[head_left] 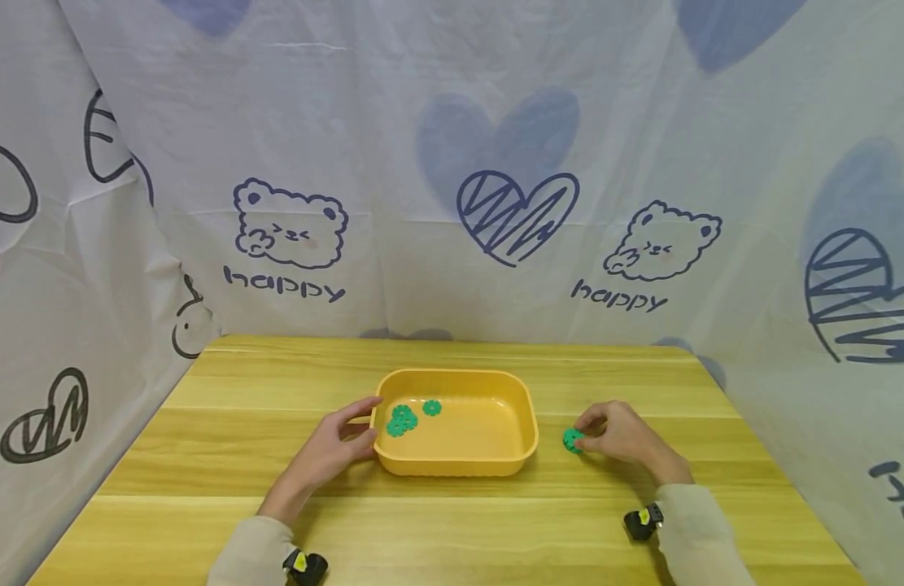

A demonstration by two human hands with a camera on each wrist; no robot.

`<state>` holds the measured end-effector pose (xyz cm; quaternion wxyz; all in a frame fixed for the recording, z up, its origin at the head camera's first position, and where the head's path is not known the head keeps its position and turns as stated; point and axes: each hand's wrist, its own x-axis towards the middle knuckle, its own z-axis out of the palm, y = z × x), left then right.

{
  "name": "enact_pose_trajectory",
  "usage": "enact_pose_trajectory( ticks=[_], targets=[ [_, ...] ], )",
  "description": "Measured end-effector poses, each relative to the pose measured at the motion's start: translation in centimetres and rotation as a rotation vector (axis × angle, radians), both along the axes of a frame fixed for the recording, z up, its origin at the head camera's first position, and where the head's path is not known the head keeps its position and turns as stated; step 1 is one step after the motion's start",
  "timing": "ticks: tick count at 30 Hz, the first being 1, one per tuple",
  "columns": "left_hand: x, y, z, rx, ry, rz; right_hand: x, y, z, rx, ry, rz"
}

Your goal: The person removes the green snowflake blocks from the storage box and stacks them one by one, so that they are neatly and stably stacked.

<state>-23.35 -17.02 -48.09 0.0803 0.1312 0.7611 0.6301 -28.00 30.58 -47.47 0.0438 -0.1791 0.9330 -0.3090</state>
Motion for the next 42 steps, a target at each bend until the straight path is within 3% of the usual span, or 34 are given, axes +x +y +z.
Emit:
enact_pose_trajectory(
  ticks=[29, 35, 42],
  targets=[
    [0.0, 0.0, 0.0, -0.002, -0.003, 0.003, 0.1, 0.1, -0.1, 0.011, -0.019, -0.03],
    [-0.1, 0.0, -0.2, -0.004, 0.003, -0.005, -0.1, -0.1, 0.7, 0.06, 0.011, -0.055],
    [-0.1, 0.0, -0.2, -0.005, 0.006, -0.001, -0.5, -2.6, 3.2, 0.023, 0.114, 0.005]
  ],
)
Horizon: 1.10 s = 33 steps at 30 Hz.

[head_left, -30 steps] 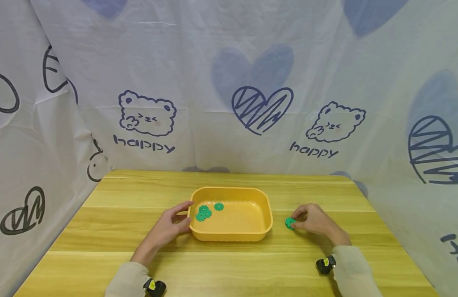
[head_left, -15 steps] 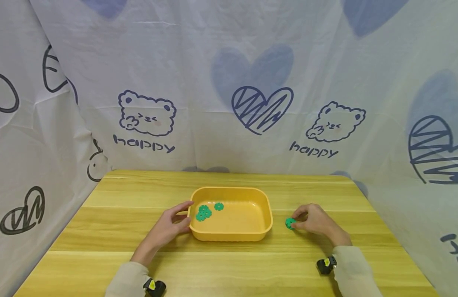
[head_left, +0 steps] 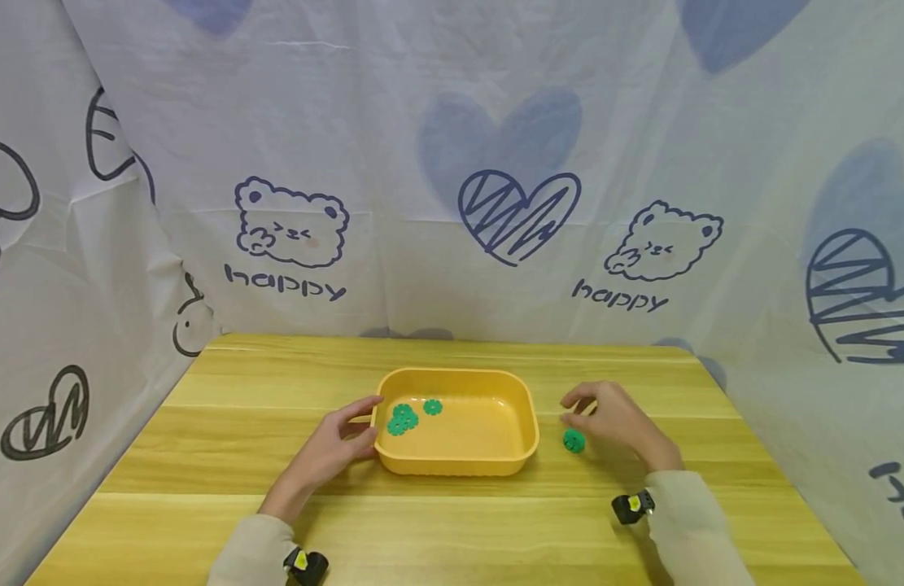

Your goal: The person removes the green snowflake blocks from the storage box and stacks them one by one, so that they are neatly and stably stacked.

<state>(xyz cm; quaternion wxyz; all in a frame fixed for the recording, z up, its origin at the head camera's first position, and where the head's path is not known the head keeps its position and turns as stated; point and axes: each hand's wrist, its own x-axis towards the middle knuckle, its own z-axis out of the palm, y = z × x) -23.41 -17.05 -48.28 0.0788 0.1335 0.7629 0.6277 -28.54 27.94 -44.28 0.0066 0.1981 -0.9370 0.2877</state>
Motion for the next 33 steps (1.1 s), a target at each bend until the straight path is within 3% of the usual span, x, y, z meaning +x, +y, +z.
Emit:
enact_pose_trajectory(
  ticks=[7, 11, 19, 25, 33],
  targets=[
    [0.1, 0.0, -0.1, 0.008, -0.01, 0.004, 0.0, -5.3, 2.3, -0.043, 0.054, 0.103],
    [0.1, -0.1, 0.0, 0.002, -0.018, 0.014, 0.1, -8.5, 2.7, -0.05, 0.059, 0.184],
    [0.1, -0.4, 0.1, 0.001, -0.018, 0.01, -0.5, -13.8, 1.3, -0.016, 0.104, 0.335],
    [0.0, -0.3, 0.0, 0.002, -0.01, 0.01, -0.7, -17.4, 0.0, 0.012, 0.04, 0.359],
    [0.0, 0.1, -0.1, 0.014, -0.017, 0.013, -1.2, -20.1, -1.2, 0.013, 0.036, 0.356]
  ],
)
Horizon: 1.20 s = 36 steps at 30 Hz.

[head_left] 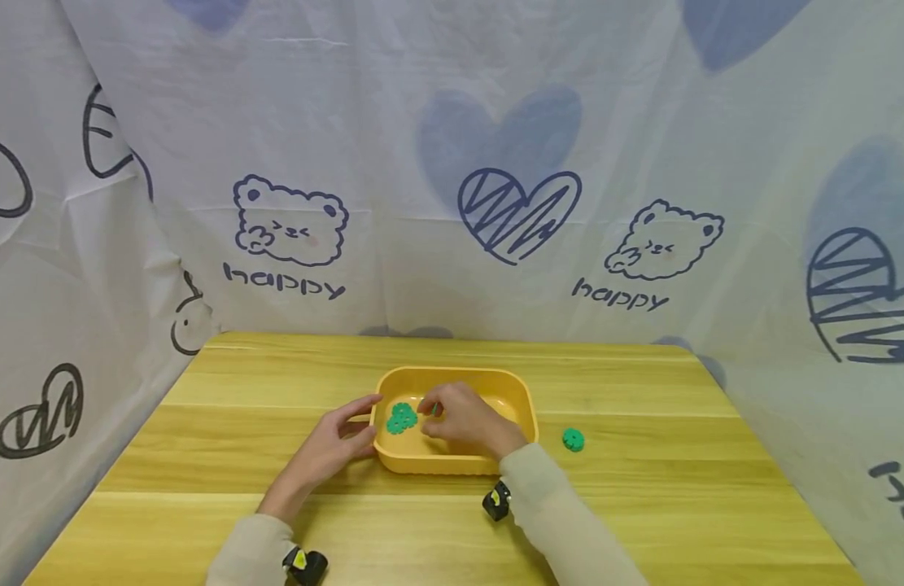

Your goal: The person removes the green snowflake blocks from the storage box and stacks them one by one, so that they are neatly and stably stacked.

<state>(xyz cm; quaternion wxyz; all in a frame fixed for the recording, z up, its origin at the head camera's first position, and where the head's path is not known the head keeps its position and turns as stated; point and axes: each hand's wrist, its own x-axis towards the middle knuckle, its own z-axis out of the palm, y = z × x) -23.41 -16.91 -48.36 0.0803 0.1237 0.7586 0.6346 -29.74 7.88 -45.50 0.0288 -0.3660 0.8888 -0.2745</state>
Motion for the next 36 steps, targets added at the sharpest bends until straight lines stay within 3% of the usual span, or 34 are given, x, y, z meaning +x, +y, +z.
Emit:
enact_pose_trajectory(
  ticks=[5, 20, 36],
  targets=[
    [0.1, 0.0, 0.0, 0.004, -0.001, -0.007, -0.2, -1.0, -0.6, 0.04, -0.022, -0.035],
    [0.2, -0.3, 0.1, 0.004, 0.0, -0.024, 0.3, -4.3, -0.9, 0.178, 0.054, -0.062],
    [0.1, -0.3, 0.2, -0.014, 0.007, -0.03, 0.3, -4.6, -1.2, 0.223, 0.083, -0.061]
  ],
)
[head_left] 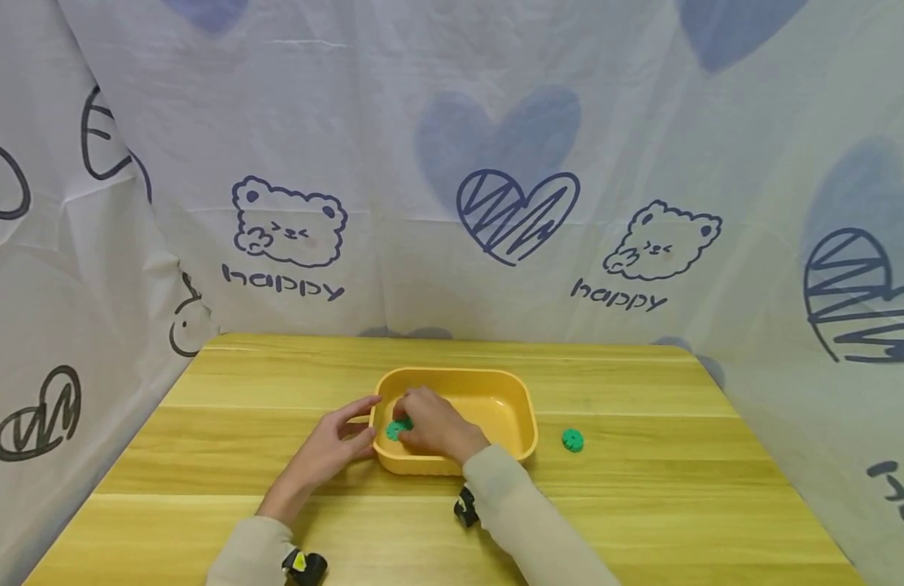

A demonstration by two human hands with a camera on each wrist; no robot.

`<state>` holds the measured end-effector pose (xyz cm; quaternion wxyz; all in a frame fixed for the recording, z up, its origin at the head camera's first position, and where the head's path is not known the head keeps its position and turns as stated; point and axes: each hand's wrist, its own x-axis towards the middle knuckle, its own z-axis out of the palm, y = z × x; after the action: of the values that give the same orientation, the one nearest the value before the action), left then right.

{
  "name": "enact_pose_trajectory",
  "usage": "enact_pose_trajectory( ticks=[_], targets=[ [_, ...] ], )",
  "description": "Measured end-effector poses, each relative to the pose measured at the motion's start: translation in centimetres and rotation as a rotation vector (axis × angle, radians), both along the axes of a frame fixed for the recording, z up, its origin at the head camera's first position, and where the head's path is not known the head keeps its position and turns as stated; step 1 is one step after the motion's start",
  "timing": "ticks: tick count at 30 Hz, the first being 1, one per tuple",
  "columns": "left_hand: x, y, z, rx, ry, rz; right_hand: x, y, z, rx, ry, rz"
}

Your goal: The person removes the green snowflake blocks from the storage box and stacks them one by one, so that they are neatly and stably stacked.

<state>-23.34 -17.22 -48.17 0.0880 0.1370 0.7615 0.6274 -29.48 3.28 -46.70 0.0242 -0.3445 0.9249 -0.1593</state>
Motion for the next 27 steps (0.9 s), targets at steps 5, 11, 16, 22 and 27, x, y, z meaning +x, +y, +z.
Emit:
enact_pose_trajectory(
  ticks=[5, 11, 16, 22, 27],
  targets=[
    [0.0, 0.0, -0.1, 0.004, 0.004, -0.002, -0.2, 0.0, 0.0, -0.016, 0.0, 0.02],
    [0.0, 0.1, -0.3, 0.003, 0.009, -0.002, 0.0, 0.6, 0.6, -0.058, -0.042, 0.001],
    [0.0, 0.2, -0.2, 0.005, 0.003, 0.005, 0.1, 1.8, 1.2, -0.066, -0.069, -0.048],
    [0.0, 0.3, 0.0, 0.01, -0.012, 0.02, -0.1, 3.4, 2.0, -0.114, -0.083, -0.055],
    [0.0, 0.3, 0.1, 0.014, -0.005, 0.018, -0.3, 4.5, 2.6, -0.14, -0.069, -0.015]
  ],
)
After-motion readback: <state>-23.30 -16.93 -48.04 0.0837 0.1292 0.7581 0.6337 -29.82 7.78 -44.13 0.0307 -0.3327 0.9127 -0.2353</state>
